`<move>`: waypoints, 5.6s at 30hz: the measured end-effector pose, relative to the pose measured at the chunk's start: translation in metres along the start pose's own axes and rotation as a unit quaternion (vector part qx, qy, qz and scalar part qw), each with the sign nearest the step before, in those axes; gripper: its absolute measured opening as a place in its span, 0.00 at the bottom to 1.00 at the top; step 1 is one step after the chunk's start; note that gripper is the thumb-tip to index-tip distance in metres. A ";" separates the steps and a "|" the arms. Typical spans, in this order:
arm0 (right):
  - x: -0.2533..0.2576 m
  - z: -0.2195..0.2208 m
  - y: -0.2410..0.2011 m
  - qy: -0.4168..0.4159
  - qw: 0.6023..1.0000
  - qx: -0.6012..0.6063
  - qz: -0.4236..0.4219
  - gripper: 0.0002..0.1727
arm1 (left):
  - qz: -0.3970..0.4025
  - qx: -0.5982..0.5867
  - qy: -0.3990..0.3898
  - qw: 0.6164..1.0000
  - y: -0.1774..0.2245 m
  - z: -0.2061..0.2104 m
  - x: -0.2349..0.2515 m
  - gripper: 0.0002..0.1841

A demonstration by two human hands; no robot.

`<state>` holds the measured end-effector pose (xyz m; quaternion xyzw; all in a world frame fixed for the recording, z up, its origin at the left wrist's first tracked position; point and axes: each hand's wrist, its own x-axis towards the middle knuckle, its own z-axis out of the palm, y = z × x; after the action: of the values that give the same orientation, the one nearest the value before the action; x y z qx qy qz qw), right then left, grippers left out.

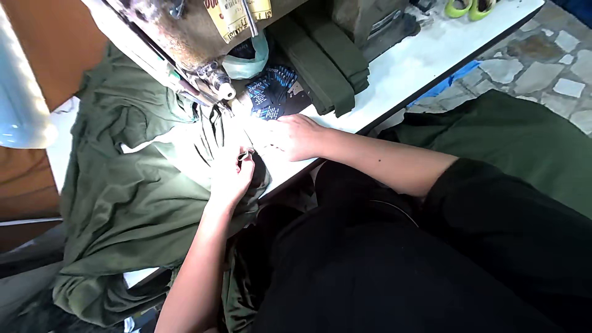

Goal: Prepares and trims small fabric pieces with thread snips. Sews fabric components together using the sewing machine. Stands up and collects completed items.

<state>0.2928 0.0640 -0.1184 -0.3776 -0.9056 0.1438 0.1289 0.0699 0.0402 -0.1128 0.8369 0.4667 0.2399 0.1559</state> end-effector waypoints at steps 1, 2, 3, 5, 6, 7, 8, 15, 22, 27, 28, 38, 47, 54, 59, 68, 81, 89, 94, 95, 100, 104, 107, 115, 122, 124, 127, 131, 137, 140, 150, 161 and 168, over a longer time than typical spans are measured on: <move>0.001 0.000 0.000 0.005 1.000 0.008 -0.002 0.13 | -0.007 -0.002 -0.004 1.000 0.000 -0.001 0.002 0.16; 0.003 0.002 0.001 0.018 1.000 0.018 -0.008 0.12 | -0.014 -0.002 -0.007 1.000 0.001 -0.002 0.004 0.16; 0.005 0.003 0.002 0.026 0.999 0.029 -0.014 0.14 | -0.019 0.001 -0.009 1.000 0.002 -0.004 0.006 0.15; 0.009 0.006 0.000 0.049 0.998 0.040 -0.029 0.18 | -0.027 0.004 -0.017 0.999 0.004 -0.006 0.008 0.15; 0.011 0.006 -0.003 0.057 0.997 0.044 -0.033 0.19 | -0.028 0.007 -0.019 0.999 0.004 -0.007 0.009 0.15; 0.013 0.004 -0.006 0.059 0.996 0.049 -0.033 0.20 | -0.031 0.009 -0.023 0.999 0.004 -0.007 0.010 0.15; 0.015 0.000 -0.009 0.045 0.997 0.063 -0.025 0.19 | -0.036 0.009 -0.030 0.999 0.004 -0.009 0.011 0.15; 0.027 0.009 -0.012 0.070 0.994 0.078 -0.032 0.22 | -0.021 0.026 -0.027 0.999 0.006 -0.010 0.014 0.12; 0.012 0.004 -0.003 0.066 0.990 0.099 0.077 0.16 | -0.037 -0.002 -0.019 0.999 0.002 -0.007 0.012 0.16; 0.016 0.022 -0.022 0.240 0.955 0.171 -0.003 0.17 | -0.005 -0.023 0.001 1.000 0.003 -0.003 0.005 0.14; 0.019 0.025 -0.028 0.242 0.956 0.167 -0.007 0.15 | -0.003 -0.020 -0.002 1.000 0.005 -0.003 0.004 0.13; -0.042 -0.004 -0.057 0.061 0.972 0.227 -0.026 0.07 | 0.055 0.006 0.001 0.998 -0.002 0.009 -0.008 0.10; -0.020 0.028 -0.043 0.177 0.982 0.061 -0.003 0.10 | 0.040 0.018 -0.039 0.998 -0.004 -0.005 -0.003 0.10; -0.021 0.039 -0.047 0.179 0.983 -0.019 -0.025 0.09 | 0.089 0.043 0.012 0.995 -0.015 0.005 -0.006 0.09; -0.022 0.041 -0.047 0.186 0.982 -0.031 -0.030 0.09 | 0.129 0.081 0.037 0.988 -0.020 0.011 -0.004 0.12; -0.022 0.044 -0.044 0.202 0.978 -0.024 -0.038 0.08 | 0.072 0.077 0.008 0.994 -0.010 0.008 -0.002 0.15; -0.062 -0.005 -0.025 0.229 0.971 0.060 0.018 0.14 | 0.105 0.076 0.035 0.991 -0.012 0.015 -0.023 0.15; -0.117 -0.094 0.100 0.399 0.858 -0.151 0.286 0.23 | 0.116 0.096 0.049 0.987 -0.016 0.020 -0.023 0.27; -0.127 -0.060 0.150 0.365 0.851 -0.212 0.312 0.39 | 0.118 0.107 0.055 0.986 -0.017 0.022 -0.024 0.28; -0.128 -0.053 0.154 0.366 0.849 -0.218 0.313 0.40 | 0.122 0.110 0.058 0.985 -0.017 0.021 -0.023 0.28; -0.128 -0.051 0.153 0.362 0.854 -0.215 0.306 0.37 | 0.126 0.115 0.061 0.983 -0.018 0.020 -0.021 0.28; -0.128 -0.049 0.155 0.371 0.850 -0.224 0.298 0.38 | 0.128 0.107 0.060 0.984 -0.019 0.019 -0.018 0.28; -0.128 -0.049 0.156 0.371 0.851 -0.228 0.295 0.38 | 0.131 0.108 0.061 0.984 -0.021 0.018 -0.016 0.28; -0.127 -0.047 0.156 0.376 0.849 -0.232 0.290 0.37 | 0.130 0.104 0.057 0.984 -0.028 0.017 -0.007 0.28; -0.127 -0.049 0.155 0.369 0.849 -0.231 0.298 0.38 | 0.143 0.099 0.081 0.981 -0.035 0.015 0.005 0.26; -0.127 -0.049 0.155 0.366 0.851 -0.228 0.300 0.38 | 0.147 0.098 0.080 0.981 -0.038 0.015 0.009 0.25; -0.127 -0.048 0.156 0.375 0.849 -0.232 0.290 0.37 | 0.138 0.105 0.070 0.982 -0.041 0.013 0.014 0.26; -0.127 -0.050 0.151 0.362 0.852 -0.227 0.301 0.37 | 0.145 0.101 0.075 0.981 -0.046 0.012 0.022 0.24; -0.128 -0.049 0.154 0.375 0.852 -0.230 0.284 0.35 | 0.129 0.113 0.058 0.983 -0.050 0.008 0.034 0.25; -0.127 -0.049 0.154 0.374 0.854 -0.224 0.286 0.35 | 0.116 0.113 0.059 0.985 -0.053 0.006 0.040 0.24; -0.127 -0.049 0.155 0.380 0.853 -0.214 0.286 0.33 | 0.109 0.136 0.066 0.982 -0.064 0.003 0.060 0.27; -0.123 -0.060 0.143 0.254 0.876 -0.156 0.378 0.23 | 0.052 0.135 0.041 0.989 -0.062 0.000 0.065 0.29; -0.123 -0.108 0.131 0.336 0.861 -0.134 0.357 0.23 | 0.043 0.130 0.059 0.989 -0.056 0.005 0.060 0.27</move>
<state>0.4985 0.0811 -0.0802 -0.7141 -0.6211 -0.0784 0.3133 0.0598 0.1201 -0.1284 0.8538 0.4658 0.2324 0.0073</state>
